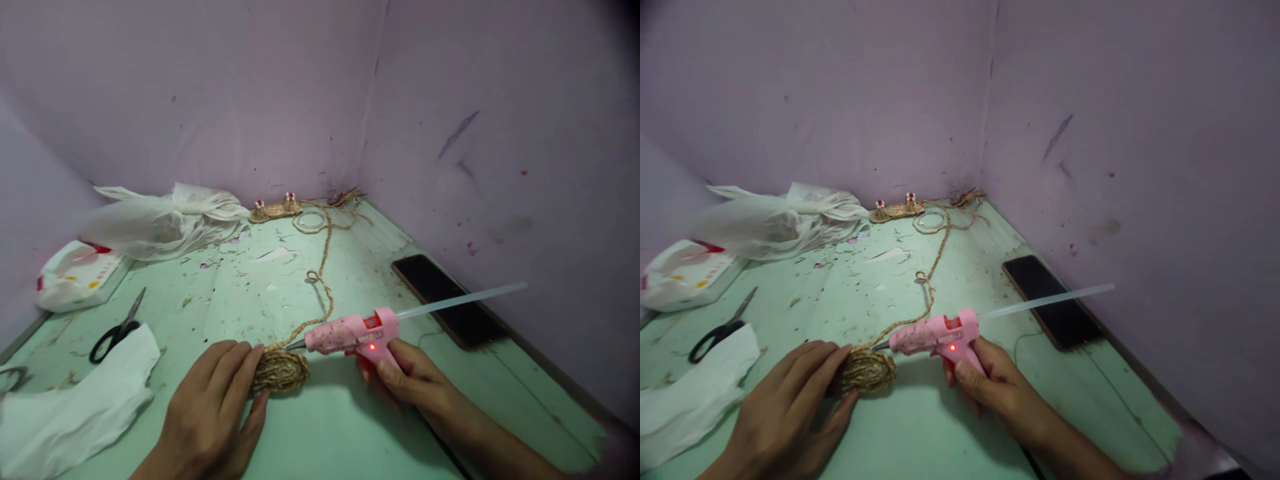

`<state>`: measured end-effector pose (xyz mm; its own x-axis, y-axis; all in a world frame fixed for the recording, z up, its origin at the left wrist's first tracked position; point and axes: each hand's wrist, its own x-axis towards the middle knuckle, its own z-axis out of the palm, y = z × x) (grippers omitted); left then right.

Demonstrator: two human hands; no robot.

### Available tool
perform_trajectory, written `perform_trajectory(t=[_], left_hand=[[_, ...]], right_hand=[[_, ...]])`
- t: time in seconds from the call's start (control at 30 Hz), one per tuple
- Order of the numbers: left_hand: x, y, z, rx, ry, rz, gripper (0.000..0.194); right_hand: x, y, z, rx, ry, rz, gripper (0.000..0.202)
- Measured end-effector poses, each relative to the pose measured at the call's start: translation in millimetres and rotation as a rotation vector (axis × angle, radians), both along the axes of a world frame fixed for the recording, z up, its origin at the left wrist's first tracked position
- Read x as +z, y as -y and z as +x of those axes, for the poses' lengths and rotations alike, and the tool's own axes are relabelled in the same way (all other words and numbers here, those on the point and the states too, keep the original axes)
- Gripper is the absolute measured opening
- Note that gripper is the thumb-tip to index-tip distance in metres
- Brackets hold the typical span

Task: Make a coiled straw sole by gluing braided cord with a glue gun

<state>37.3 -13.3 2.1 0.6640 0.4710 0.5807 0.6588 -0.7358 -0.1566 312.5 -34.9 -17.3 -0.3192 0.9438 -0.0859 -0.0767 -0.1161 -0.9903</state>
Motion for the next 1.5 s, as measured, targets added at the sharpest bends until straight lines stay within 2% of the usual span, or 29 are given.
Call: perform_trajectory(t=[0.17,0.57,0.97,1.23,1.5], left_hand=[[1.2,-0.5,2.8,-0.009,0.009,0.004,0.042],[4.8,-3.6,-2.9,0.052,0.085,-0.026,0.044],[3.6,-5.7,-7.1,0.079,0.110,-0.068,0.049],[6.2,-9.1,-3.9,0.067,0.116,-0.074,0.044],[2.1,-6.7,-9.1,0.083,0.152,-0.124,0.043]], right_hand=[[5.5,1.1,-2.3,0.007,-0.003,0.001,0.040],[-3.6,-0.3,3.1,-0.001,-0.086,0.052,0.029],[-0.5,-0.1,2.6,-0.015,-0.046,0.045,0.034],[0.6,0.5,2.0,-0.018,-0.045,0.053,0.032],[-0.6,1.2,1.7,-0.033,-0.012,0.046,0.036]])
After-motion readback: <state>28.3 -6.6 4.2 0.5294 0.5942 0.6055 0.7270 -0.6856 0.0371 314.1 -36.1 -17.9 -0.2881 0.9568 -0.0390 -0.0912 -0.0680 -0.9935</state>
